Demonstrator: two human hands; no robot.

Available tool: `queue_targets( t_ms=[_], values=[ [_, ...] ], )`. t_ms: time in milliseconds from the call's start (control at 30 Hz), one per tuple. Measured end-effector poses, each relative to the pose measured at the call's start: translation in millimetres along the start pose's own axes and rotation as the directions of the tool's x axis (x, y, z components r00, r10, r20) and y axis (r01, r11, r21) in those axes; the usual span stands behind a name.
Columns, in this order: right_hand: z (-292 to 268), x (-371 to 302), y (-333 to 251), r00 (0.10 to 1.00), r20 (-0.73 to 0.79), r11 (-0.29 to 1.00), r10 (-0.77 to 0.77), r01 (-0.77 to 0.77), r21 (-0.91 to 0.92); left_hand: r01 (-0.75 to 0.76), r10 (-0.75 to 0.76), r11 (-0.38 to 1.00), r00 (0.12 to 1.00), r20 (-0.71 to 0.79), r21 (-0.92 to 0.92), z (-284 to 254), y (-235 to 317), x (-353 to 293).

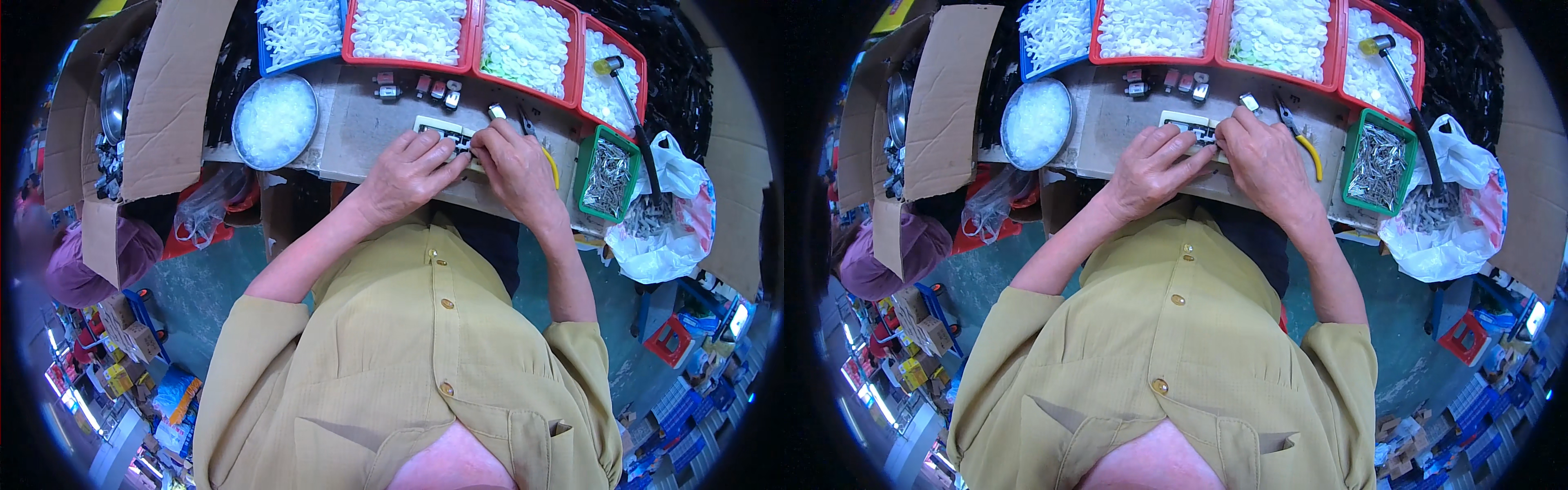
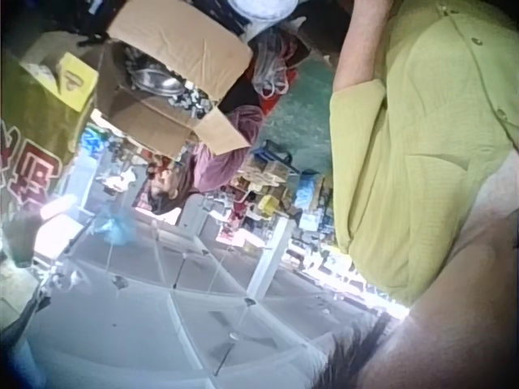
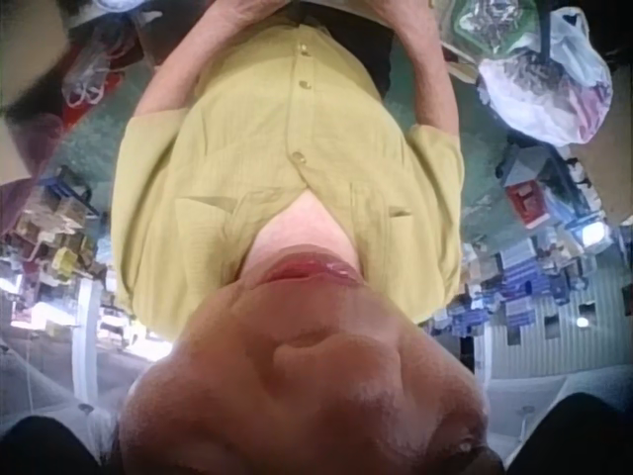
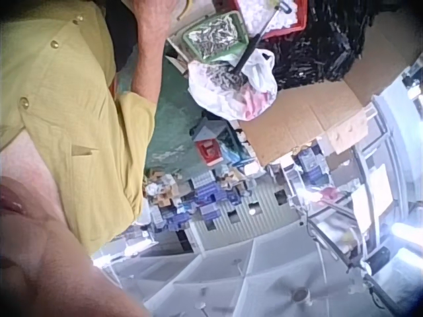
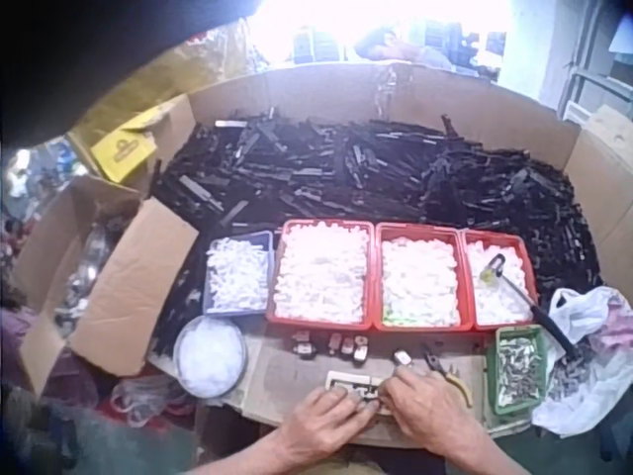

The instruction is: The person assembles small metal lock mechanisms at a workbench. They place a metal pin into a lock body, secure it with a hammer, and then use pliers to adjust the components. The process is repeated for multiple units, with finished items placed into a tray.

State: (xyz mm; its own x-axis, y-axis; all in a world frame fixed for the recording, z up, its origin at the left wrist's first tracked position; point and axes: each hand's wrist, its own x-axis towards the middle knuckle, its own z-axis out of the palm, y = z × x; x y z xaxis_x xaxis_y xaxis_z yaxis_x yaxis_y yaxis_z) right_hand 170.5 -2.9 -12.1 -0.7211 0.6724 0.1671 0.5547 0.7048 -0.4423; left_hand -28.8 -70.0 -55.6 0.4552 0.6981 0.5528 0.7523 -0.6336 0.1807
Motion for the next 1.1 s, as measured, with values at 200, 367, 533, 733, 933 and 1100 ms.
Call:
queue_targets(
  t_ms=[200,367,533,733,933,1100],
  values=[
    [-2.5,1.1,-3.6,0.998,0.026,0.998,0.055,-0.056,0.031,-0.055,0.053,0.996,0.998,0.031,0.065,0.5,-2.5,-2.2],
    [-7.1,5.7,-2.4,0.998,0.064,1.0,0.021,-0.021,0.004,-0.069,0.064,0.993,0.997,0.049,0.098,-2.0,-0.6,-0.2],
    [-12.1,10.2,0.0,0.992,0.118,0.998,-0.04,0.045,-0.043,-0.072,0.064,0.989,0.996,0.062,0.129,-1.5,1.5,-0.7],
    [-11.2,3.7,5.0,0.997,0.048,0.957,0.062,-0.073,0.281,-0.058,0.051,0.982,0.998,0.047,0.181,-0.6,4.7,-2.1],
    [-4.5,-4.7,3.6,0.998,-0.007,0.968,0.057,-0.053,0.244,-0.084,0.063,0.967,0.993,0.096,0.24,-2.2,6.3,-1.4],
    [-4.3,-7.7,0.8,0.999,0.012,0.993,0.03,-0.031,0.117,-0.157,0.121,0.94,0.983,0.136,0.304,-9.6,2.5,1.3]
  ],
)
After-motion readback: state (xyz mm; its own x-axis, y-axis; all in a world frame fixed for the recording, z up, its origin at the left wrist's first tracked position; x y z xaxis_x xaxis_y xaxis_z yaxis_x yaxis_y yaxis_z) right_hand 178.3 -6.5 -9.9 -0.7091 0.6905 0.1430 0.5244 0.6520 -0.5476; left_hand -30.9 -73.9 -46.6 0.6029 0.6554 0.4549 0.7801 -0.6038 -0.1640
